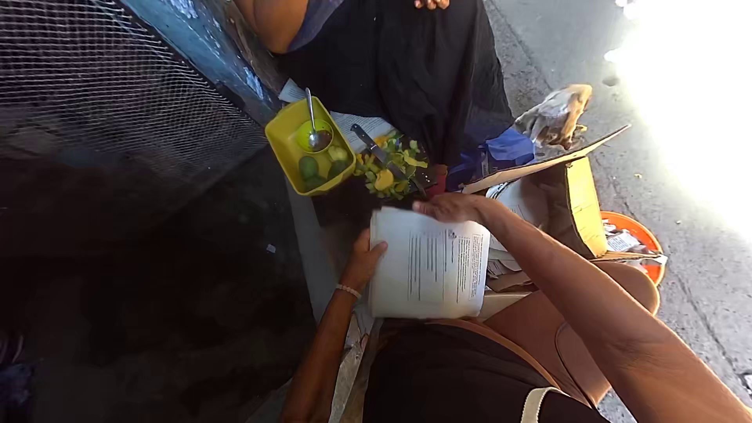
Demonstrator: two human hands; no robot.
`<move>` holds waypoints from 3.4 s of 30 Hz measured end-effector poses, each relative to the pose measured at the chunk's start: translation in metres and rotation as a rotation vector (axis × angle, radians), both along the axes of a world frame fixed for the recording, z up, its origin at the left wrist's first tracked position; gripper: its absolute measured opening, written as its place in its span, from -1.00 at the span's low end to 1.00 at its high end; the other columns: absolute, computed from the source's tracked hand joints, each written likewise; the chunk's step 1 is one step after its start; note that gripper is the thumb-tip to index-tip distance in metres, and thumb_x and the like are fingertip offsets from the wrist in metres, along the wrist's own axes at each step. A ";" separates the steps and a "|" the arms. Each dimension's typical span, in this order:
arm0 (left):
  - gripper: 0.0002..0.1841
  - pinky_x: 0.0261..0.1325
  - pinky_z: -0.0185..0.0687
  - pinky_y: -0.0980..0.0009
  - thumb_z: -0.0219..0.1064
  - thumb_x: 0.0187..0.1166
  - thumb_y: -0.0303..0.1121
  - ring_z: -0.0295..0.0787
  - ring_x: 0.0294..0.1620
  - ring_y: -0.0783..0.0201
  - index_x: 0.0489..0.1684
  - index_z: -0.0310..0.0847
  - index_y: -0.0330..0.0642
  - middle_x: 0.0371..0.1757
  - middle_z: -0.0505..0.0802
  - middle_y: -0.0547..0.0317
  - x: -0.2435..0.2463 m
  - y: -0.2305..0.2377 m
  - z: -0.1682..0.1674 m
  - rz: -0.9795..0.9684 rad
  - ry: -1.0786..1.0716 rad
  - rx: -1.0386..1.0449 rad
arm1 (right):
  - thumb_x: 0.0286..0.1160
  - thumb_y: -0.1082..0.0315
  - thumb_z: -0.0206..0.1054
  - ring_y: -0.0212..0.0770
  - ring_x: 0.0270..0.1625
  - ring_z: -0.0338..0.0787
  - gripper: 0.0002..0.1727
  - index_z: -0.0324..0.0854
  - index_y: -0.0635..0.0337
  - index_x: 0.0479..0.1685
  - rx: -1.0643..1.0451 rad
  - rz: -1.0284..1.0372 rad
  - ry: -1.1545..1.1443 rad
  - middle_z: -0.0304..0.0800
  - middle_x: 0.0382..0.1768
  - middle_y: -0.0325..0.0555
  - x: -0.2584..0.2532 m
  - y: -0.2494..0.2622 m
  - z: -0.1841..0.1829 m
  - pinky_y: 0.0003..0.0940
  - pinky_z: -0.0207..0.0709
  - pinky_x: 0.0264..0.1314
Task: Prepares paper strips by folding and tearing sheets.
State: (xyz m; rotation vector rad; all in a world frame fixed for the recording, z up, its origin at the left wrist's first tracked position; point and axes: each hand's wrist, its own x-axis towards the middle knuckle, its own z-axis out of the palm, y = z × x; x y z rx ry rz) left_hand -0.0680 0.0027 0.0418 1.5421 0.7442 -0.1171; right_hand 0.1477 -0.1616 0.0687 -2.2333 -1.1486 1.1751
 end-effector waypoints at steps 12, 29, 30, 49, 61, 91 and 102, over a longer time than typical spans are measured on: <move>-0.30 0.35 0.69 0.17 0.34 0.63 -0.53 0.77 0.27 0.10 0.79 0.12 -0.24 0.42 0.69 -0.24 0.006 -0.004 -0.009 0.005 0.003 -0.014 | 0.91 0.06 -0.04 0.15 0.64 0.52 -0.41 0.43 0.33 0.65 0.202 0.153 0.031 0.58 0.53 0.28 -0.026 0.010 0.006 0.09 0.20 0.74; -0.36 0.21 0.79 0.33 0.65 0.28 -0.10 0.86 0.06 0.38 0.34 0.52 -0.10 0.04 0.90 0.29 0.012 -0.009 -0.003 0.036 -0.543 -0.375 | 0.32 0.62 0.41 -0.41 -0.27 0.85 -0.77 0.71 0.23 -0.06 0.862 -0.687 0.360 0.88 -0.28 -0.22 0.017 -0.071 0.009 -0.43 0.80 -0.14; -0.53 0.16 0.82 0.32 0.55 0.35 -0.38 0.88 -0.01 0.37 0.25 0.58 -0.20 -0.04 0.92 0.26 0.020 -0.017 0.008 0.070 -0.538 -0.245 | 0.33 0.62 0.41 -0.41 -0.24 0.86 -0.77 0.71 0.23 -0.05 0.936 -0.698 0.321 0.89 -0.26 -0.23 0.012 -0.071 0.014 -0.43 0.80 -0.11; -0.63 0.26 0.80 0.35 0.45 0.46 -0.59 0.84 0.09 0.45 0.23 0.58 -0.25 0.02 0.89 0.31 0.041 -0.061 0.051 0.079 -0.720 0.226 | 0.16 0.48 0.65 -0.49 0.02 0.83 -0.60 0.74 0.15 0.04 0.888 -0.659 -0.086 0.89 -0.09 -0.31 -0.036 -0.124 0.014 -0.43 0.74 0.20; -0.53 0.18 0.81 0.42 0.53 0.32 -0.54 0.85 -0.01 0.50 0.21 0.49 -0.36 -0.09 0.89 0.31 0.025 -0.069 0.050 0.074 -0.657 0.159 | 0.23 0.41 0.56 -0.62 -0.38 0.79 -0.88 0.76 0.21 -0.32 0.889 -0.607 -0.077 0.85 -0.44 -0.34 -0.056 -0.119 -0.005 -0.58 0.72 -0.25; -0.53 0.22 0.79 0.14 -0.16 0.93 -0.11 0.84 0.16 0.10 0.57 0.28 -0.27 0.19 0.80 -0.12 0.014 -0.120 0.026 0.237 0.011 -0.626 | 0.22 0.69 0.34 0.20 -0.17 0.85 -0.49 0.63 0.57 0.29 0.121 -0.369 -0.893 0.76 -0.14 0.30 -0.164 -0.073 0.011 -0.12 0.67 -0.39; -0.42 0.37 0.61 0.22 -0.22 0.93 -0.11 0.74 0.23 0.17 0.36 0.56 -0.45 0.20 0.77 -0.22 0.018 -0.093 0.007 0.081 -0.095 0.037 | 0.54 0.57 0.19 0.19 0.17 0.79 -0.32 0.07 0.68 0.65 -0.313 -0.144 -0.236 0.40 0.42 0.43 -0.160 -0.041 0.048 -0.13 0.69 0.16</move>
